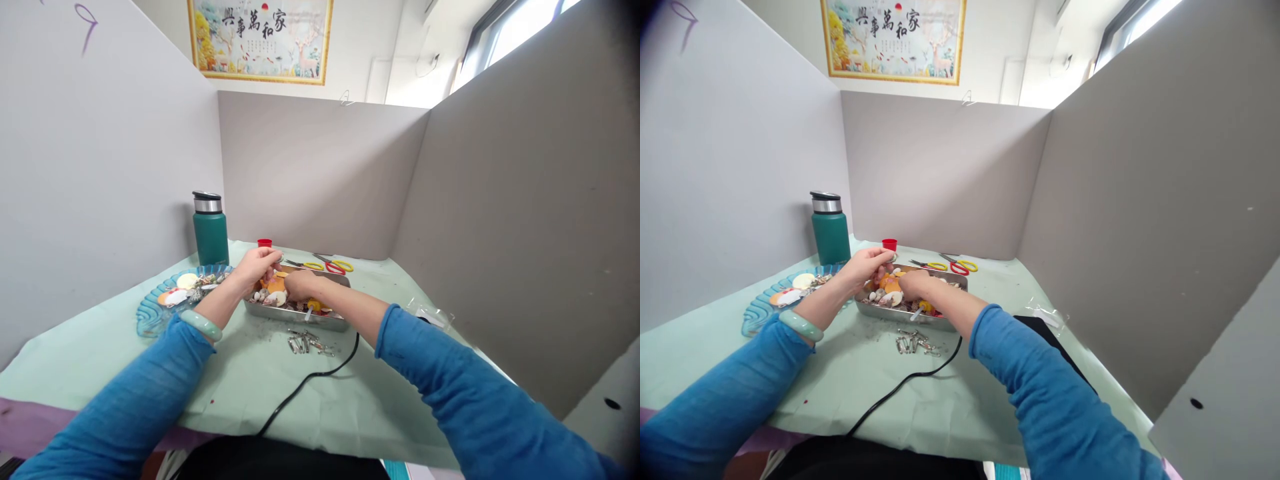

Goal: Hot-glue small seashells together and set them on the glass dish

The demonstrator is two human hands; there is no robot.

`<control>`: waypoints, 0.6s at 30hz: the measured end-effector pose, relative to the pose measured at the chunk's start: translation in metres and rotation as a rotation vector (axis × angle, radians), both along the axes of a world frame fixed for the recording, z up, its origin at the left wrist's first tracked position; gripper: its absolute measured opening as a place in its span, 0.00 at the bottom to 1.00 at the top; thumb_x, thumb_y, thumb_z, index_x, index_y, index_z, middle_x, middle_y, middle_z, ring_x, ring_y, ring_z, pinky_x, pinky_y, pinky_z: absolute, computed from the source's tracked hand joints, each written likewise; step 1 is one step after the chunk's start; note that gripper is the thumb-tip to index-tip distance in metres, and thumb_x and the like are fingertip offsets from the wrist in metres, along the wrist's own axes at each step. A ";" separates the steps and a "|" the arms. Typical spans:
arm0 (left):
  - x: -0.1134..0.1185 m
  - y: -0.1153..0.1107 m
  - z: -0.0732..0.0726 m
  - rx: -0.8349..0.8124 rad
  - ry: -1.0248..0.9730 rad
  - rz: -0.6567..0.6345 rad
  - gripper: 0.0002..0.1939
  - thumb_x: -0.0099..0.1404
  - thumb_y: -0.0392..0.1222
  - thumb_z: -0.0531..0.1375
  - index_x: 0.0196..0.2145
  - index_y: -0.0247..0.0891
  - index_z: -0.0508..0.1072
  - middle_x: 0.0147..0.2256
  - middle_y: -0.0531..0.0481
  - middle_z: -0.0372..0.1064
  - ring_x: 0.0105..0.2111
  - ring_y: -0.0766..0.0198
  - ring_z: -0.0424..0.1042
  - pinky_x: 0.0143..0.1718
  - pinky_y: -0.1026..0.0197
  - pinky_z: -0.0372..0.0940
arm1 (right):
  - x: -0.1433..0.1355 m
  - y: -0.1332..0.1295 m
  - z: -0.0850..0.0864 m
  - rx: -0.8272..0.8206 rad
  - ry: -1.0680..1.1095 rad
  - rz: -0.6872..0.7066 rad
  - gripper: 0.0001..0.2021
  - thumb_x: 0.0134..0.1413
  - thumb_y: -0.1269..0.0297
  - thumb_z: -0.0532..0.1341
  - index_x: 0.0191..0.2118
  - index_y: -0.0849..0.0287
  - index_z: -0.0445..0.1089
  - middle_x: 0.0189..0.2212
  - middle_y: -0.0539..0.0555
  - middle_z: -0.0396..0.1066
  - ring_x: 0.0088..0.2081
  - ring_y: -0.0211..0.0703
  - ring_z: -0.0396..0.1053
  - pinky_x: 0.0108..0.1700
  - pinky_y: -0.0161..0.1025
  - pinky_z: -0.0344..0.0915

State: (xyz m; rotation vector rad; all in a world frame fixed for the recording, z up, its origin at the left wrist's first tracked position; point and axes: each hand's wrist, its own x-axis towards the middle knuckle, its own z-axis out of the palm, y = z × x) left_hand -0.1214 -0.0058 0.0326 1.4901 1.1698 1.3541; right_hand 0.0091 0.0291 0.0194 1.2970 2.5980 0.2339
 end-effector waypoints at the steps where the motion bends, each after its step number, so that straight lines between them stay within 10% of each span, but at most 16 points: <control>1: 0.000 0.001 0.000 0.000 0.002 0.000 0.08 0.59 0.43 0.59 0.28 0.34 0.67 0.21 0.54 0.67 0.11 0.75 0.57 0.11 0.70 0.49 | 0.000 0.000 0.001 -0.008 0.003 0.012 0.10 0.48 0.66 0.60 0.37 0.61 0.74 0.36 0.59 0.76 0.39 0.49 0.73 0.38 0.38 0.66; 12: -0.002 0.000 0.000 0.010 -0.003 0.008 0.07 0.59 0.42 0.59 0.29 0.35 0.69 0.21 0.54 0.68 0.11 0.76 0.56 0.12 0.69 0.50 | 0.006 0.012 0.011 -0.050 0.075 0.007 0.15 0.46 0.70 0.60 0.43 0.64 0.72 0.42 0.63 0.74 0.41 0.52 0.72 0.38 0.39 0.65; 18: -0.003 0.002 0.000 0.019 -0.002 0.021 0.06 0.59 0.40 0.59 0.30 0.34 0.68 0.22 0.53 0.67 0.12 0.76 0.56 0.12 0.70 0.50 | 0.020 0.017 0.026 -0.213 0.166 0.062 0.20 0.48 0.74 0.55 0.47 0.54 0.72 0.43 0.49 0.75 0.38 0.37 0.72 0.33 0.28 0.63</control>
